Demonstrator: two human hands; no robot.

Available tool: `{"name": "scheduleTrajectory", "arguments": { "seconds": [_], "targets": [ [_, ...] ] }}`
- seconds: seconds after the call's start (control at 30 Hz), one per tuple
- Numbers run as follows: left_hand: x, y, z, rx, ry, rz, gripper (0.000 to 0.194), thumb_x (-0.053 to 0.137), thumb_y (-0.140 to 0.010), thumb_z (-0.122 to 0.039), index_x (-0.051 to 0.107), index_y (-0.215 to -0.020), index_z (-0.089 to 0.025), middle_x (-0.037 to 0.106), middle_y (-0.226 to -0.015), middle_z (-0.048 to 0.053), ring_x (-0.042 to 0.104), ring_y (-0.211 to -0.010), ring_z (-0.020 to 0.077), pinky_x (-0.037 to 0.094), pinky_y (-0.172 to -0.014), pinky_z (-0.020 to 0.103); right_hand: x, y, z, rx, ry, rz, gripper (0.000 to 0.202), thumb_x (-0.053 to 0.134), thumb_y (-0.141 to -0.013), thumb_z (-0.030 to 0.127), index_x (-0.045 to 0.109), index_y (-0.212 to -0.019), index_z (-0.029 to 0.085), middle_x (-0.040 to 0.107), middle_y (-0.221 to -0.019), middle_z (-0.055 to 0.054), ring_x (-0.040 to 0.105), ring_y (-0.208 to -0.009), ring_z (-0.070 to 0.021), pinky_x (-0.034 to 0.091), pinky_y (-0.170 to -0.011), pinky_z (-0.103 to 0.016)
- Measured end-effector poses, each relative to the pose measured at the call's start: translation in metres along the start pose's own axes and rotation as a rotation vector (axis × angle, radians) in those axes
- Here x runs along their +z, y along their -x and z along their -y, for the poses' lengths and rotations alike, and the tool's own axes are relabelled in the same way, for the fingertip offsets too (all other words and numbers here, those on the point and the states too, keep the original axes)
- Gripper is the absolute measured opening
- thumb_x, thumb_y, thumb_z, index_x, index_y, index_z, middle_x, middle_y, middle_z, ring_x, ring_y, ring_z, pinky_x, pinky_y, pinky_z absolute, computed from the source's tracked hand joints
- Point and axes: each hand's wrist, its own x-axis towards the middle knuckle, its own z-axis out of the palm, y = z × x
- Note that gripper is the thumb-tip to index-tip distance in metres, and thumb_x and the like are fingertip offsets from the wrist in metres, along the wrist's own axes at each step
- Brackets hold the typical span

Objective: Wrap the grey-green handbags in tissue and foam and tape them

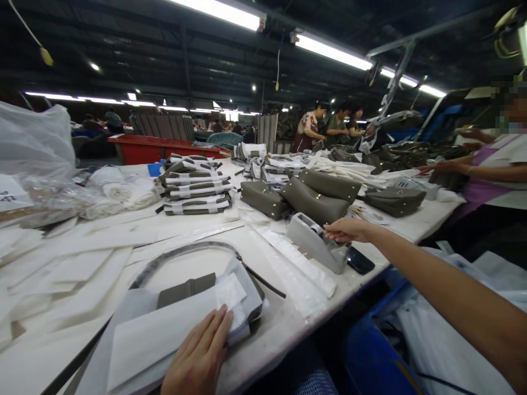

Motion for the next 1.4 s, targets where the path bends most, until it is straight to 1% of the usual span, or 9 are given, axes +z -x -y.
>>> {"name": "scheduleTrajectory", "arguments": {
  "seconds": [0.17, 0.3, 0.4, 0.53, 0.77, 0.9, 1.13, 1.27, 1.4],
  "targets": [
    [0.002, 0.001, 0.002, 0.005, 0.013, -0.017, 0.041, 0.043, -0.096, -0.015, 0.060, -0.133, -0.017, 0.063, -0.135, 0.000, 0.064, -0.114, 0.0206, 0.048, -0.095, 0.034, -0.021, 0.036, -0.004, -0.001, -0.034, -0.081, 0.038, 0.073, -0.080, 0.053, 0.071, -0.084, 0.016, 0.075, -0.086, -0.012, 0.070, -0.074, -0.0175, 0.059, -0.066, -0.023],
    [0.000, -0.002, 0.001, -0.010, 0.028, -0.025, 0.040, 0.041, -0.097, -0.016, 0.059, -0.133, -0.017, 0.061, -0.137, 0.000, 0.063, -0.115, 0.0205, 0.046, -0.095, 0.035, -0.030, 0.071, -0.027, 0.019, -0.039, -0.115, 0.043, 0.076, -0.074, 0.059, 0.074, -0.087, 0.018, 0.075, -0.099, -0.013, 0.070, -0.081, -0.0194, 0.057, -0.063, -0.021],
    [0.000, -0.002, 0.001, -0.020, 0.040, -0.017, 0.041, 0.041, -0.098, -0.018, 0.057, -0.135, -0.017, 0.061, -0.138, 0.000, 0.063, -0.115, 0.0206, 0.046, -0.096, 0.035, -0.021, 0.084, -0.053, 0.023, -0.076, -0.133, 0.048, 0.080, -0.067, 0.060, 0.075, -0.090, 0.018, 0.074, -0.101, -0.012, 0.069, -0.082, -0.0177, 0.055, -0.063, -0.020],
    [-0.001, -0.001, 0.001, -0.015, 0.039, -0.007, 0.041, 0.040, -0.098, -0.021, 0.057, -0.135, -0.018, 0.061, -0.138, -0.001, 0.064, -0.114, 0.0206, 0.047, -0.095, 0.035, 0.003, 0.079, -0.080, -0.022, -0.068, -0.208, 0.051, 0.078, -0.066, 0.062, 0.073, -0.089, 0.017, 0.074, -0.095, -0.011, 0.068, -0.078, -0.0181, 0.055, -0.066, -0.024],
    [-0.002, -0.002, -0.001, -0.041, 0.054, -0.007, 0.041, 0.040, -0.099, -0.020, 0.058, -0.136, -0.019, 0.060, -0.138, -0.001, 0.063, -0.115, 0.0213, 0.047, -0.096, 0.035, 0.030, 0.078, -0.090, -0.061, 0.030, -0.247, 0.049, 0.073, -0.066, 0.066, 0.069, -0.077, 0.019, 0.072, -0.078, -0.009, 0.064, -0.066, -0.0190, 0.053, -0.058, -0.028],
    [-0.005, -0.001, -0.006, -0.069, 0.053, 0.025, 0.039, 0.043, -0.097, -0.016, 0.060, -0.133, -0.018, 0.061, -0.137, 0.001, 0.064, -0.115, 0.0224, 0.052, -0.094, 0.036, 0.058, 0.101, -0.060, -0.250, 0.153, -0.055, 0.049, 0.065, -0.078, 0.064, 0.072, -0.094, 0.018, 0.074, -0.082, -0.008, 0.066, -0.071, -0.0211, 0.054, -0.066, -0.030],
    [-0.013, -0.009, -0.015, -0.218, 0.189, 0.031, 0.035, 0.041, -0.100, -0.014, 0.066, -0.123, -0.018, 0.068, -0.128, 0.003, 0.066, -0.112, 0.0221, 0.057, -0.091, 0.037, 0.155, 0.104, 0.059, -0.785, 0.469, 0.419, 0.030, 0.057, -0.093, 0.032, 0.065, -0.122, 0.025, 0.075, -0.082, -0.001, 0.068, -0.072, -0.0160, 0.049, -0.072, -0.025],
    [-0.011, -0.010, -0.018, -0.246, 0.206, 0.011, 0.031, 0.045, -0.100, -0.018, 0.065, -0.124, -0.018, 0.067, -0.129, 0.005, 0.065, -0.114, 0.0232, 0.057, -0.092, 0.039, 0.208, 0.077, 0.111, -1.017, 0.736, 0.601, 0.017, 0.059, -0.090, 0.021, 0.072, -0.101, 0.023, 0.075, -0.084, -0.001, 0.067, -0.076, -0.0156, 0.044, -0.071, -0.023],
    [-0.009, -0.010, -0.019, -0.264, 0.207, -0.019, 0.031, 0.043, -0.101, -0.017, 0.066, -0.122, -0.018, 0.067, -0.129, 0.006, 0.064, -0.115, 0.0221, 0.056, -0.093, 0.037, 0.246, 0.052, 0.133, -1.047, 0.961, 0.731, 0.014, 0.064, -0.086, 0.018, 0.074, -0.093, 0.024, 0.074, -0.082, -0.001, 0.066, -0.077, -0.0173, 0.043, -0.069, -0.024]
  ]
}}
